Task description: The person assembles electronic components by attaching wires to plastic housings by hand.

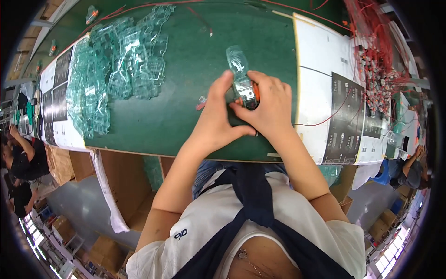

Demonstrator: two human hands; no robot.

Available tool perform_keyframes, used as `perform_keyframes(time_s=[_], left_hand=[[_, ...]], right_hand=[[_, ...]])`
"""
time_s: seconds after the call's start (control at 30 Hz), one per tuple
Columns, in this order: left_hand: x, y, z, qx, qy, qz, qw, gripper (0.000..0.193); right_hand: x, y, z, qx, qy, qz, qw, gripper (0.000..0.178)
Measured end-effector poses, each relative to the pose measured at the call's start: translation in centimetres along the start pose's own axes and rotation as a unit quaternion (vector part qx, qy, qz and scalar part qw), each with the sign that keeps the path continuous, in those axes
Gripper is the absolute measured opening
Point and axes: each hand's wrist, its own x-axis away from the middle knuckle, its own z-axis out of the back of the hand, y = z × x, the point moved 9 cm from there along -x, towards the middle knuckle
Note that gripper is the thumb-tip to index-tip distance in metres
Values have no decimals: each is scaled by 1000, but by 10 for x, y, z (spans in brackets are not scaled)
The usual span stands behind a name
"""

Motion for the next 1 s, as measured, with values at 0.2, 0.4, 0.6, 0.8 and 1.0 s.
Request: perform_keyframes(time_s=[0.2,0.4,0.6,0.8,1.0], left_hand=[[18,-27,-12,440,16,233,867,72],[4,20,6,67,6,80,995,44],[-15,-8,-4,339,-33,177,923,40],[-210,-75,146,63,172,74,980,50],[-300,-269,339,-303,238,192,903,74]], right_hand=[[-2,-35,41,-10,25,107,994,67],[-9,-23,52,-362,-118,71,922,64],[-21,10,16,-346,-203,-54,914,56],[-9,69,4,-73,-186,-86,976,45],[1,71,90,11,92,55,994,37]])
